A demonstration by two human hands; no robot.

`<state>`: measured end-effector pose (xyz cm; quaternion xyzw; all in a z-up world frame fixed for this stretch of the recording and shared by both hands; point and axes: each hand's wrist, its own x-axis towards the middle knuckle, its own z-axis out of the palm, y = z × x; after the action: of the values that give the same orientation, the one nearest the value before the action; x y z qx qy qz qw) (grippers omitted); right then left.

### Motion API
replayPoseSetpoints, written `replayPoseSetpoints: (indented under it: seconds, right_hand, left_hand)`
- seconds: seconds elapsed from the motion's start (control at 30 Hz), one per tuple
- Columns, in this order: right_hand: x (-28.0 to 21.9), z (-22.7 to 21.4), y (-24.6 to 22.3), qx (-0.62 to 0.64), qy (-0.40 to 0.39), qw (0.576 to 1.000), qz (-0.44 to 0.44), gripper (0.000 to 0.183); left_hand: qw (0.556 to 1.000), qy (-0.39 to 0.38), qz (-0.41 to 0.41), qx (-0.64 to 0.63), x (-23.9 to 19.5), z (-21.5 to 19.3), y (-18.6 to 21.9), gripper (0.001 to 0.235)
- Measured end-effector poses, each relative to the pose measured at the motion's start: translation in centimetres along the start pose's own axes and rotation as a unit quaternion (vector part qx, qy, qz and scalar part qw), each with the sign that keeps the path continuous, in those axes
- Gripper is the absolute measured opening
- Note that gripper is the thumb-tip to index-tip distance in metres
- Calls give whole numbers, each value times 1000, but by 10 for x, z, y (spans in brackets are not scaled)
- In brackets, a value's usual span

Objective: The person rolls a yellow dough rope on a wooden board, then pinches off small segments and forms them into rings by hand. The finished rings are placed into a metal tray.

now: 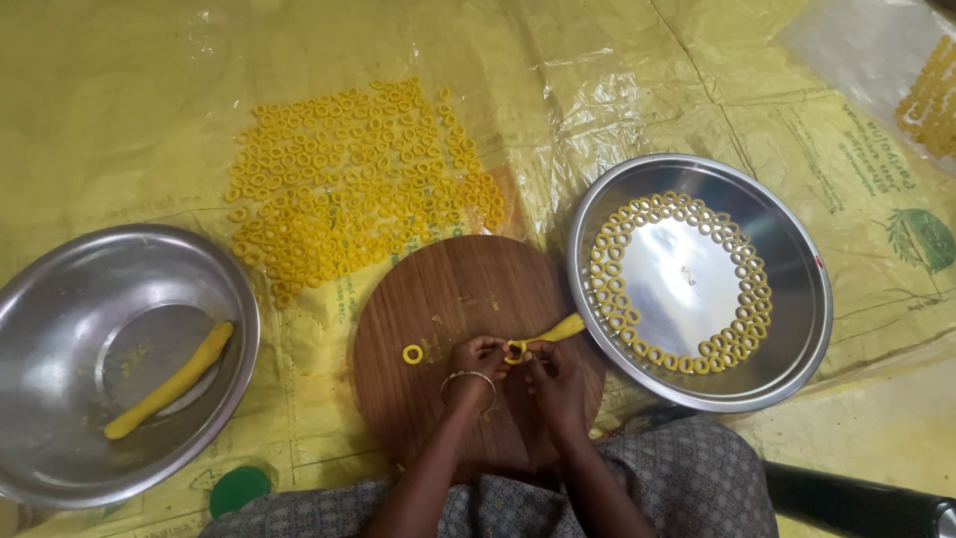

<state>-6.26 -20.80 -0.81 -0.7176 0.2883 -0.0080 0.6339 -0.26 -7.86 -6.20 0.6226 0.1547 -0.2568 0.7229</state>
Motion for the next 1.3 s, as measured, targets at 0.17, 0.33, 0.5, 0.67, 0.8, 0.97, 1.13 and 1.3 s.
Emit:
replayPoseSetpoints:
  seconds: [0.17, 0.33, 0.5, 0.67, 0.8, 0.97, 1.13, 1.3]
  right_hand:
    - [-1, 2, -1, -41, -16, 992, -115, 20]
    - [-3, 4, -5, -78, -11, 988, -129, 20]
    - [-5, 5, -13, -75, -19, 989, -124, 20]
    - [-11, 7, -18, -183, 3, 970, -160, 22]
    - [-15, 0, -32, -248, 42, 936, -246, 33]
    - [-12, -5, -56, -282, -7, 898, -336, 30]
    - [-13, 8, -67, -309, -7, 864, -397, 28]
    - [-11, 5, -67, -307, -24, 868, -389, 20]
  left_hand:
    - [997, -6, -15, 75, 2, -5, 7, 21]
    - [998, -29, -6, 63, -2, -10, 12, 23]
    - [995, -31, -24, 92, -5, -9, 21, 22]
    - [992, -27, -12, 123, -12, -7, 26, 20]
    - [990, 7, -18, 140, -15, -3, 32, 17]
    - [947, 66, 67, 307, -24, 2, 37, 16]
    - [895, 100, 158, 404, -34, 6, 43, 17]
    - [847, 96, 245, 463, -38, 8, 43, 15]
